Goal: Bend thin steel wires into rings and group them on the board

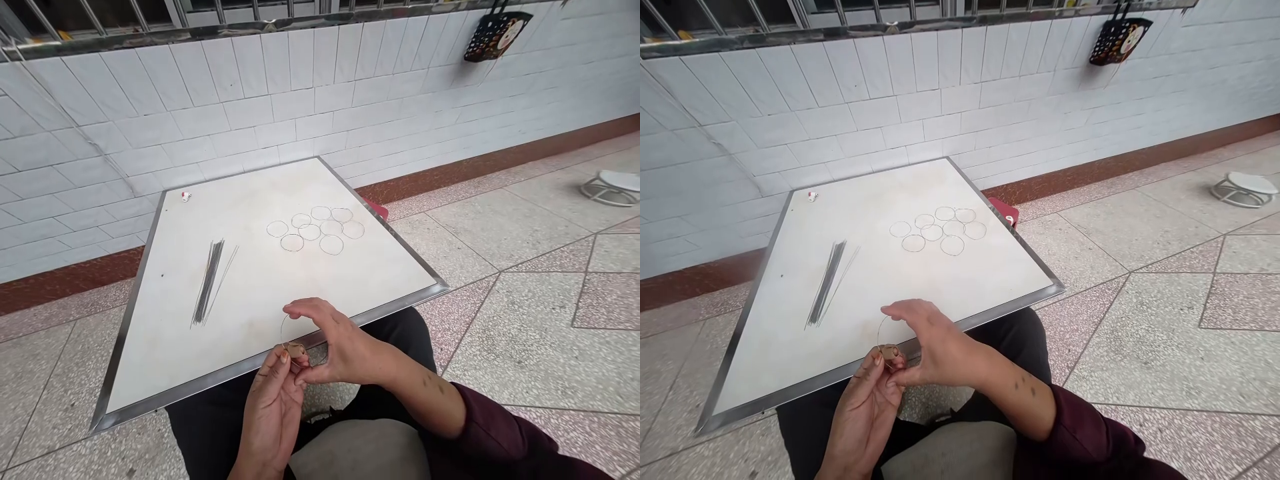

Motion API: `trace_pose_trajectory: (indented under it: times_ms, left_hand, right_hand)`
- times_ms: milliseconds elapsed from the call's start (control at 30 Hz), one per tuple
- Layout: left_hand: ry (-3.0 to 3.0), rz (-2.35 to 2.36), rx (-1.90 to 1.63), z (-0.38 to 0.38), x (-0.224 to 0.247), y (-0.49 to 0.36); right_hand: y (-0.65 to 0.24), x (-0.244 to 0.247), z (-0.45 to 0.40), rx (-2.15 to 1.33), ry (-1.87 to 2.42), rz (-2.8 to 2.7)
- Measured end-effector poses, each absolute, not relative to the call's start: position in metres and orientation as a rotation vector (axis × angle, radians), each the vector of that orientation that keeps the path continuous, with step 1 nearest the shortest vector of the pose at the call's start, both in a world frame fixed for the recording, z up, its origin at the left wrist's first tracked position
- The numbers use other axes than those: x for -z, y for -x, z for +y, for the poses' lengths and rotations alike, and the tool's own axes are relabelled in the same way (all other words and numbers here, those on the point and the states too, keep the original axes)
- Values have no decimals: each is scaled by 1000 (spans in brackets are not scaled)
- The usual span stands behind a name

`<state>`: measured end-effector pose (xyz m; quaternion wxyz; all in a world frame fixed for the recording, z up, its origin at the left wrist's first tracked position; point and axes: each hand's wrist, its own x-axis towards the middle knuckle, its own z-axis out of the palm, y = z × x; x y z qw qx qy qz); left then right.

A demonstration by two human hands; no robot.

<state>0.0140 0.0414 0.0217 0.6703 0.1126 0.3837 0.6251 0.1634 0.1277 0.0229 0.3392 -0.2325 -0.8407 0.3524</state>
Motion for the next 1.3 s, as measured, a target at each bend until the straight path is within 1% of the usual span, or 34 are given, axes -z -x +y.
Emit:
trace_pose_trajectory:
  times_ms: [300, 533, 733, 933, 1100, 1300]
  left_hand:
    - [-259, 883, -1425, 43, -22, -12]
    - [-55, 782, -1411, 46, -20, -11]
    - [-151, 776, -1425, 43, -14, -15]
    - [-210, 866, -1430, 43, -16, -15]
    - [-314, 996, -1366, 43, -22, -6]
    - [-489, 1124, -1164, 44, -30, 8]
  right_hand:
    - [-160, -19, 129, -800, 600, -2193]
    - [-158, -16, 129, -714, 641, -2210]
    - [-157, -16, 129, -698, 667, -2202]
    - [-157, -12, 127, -634, 643, -2217]
    - [-166, -24, 135, -644, 513, -2242]
    - [-170, -44, 152, -514, 267, -2409]
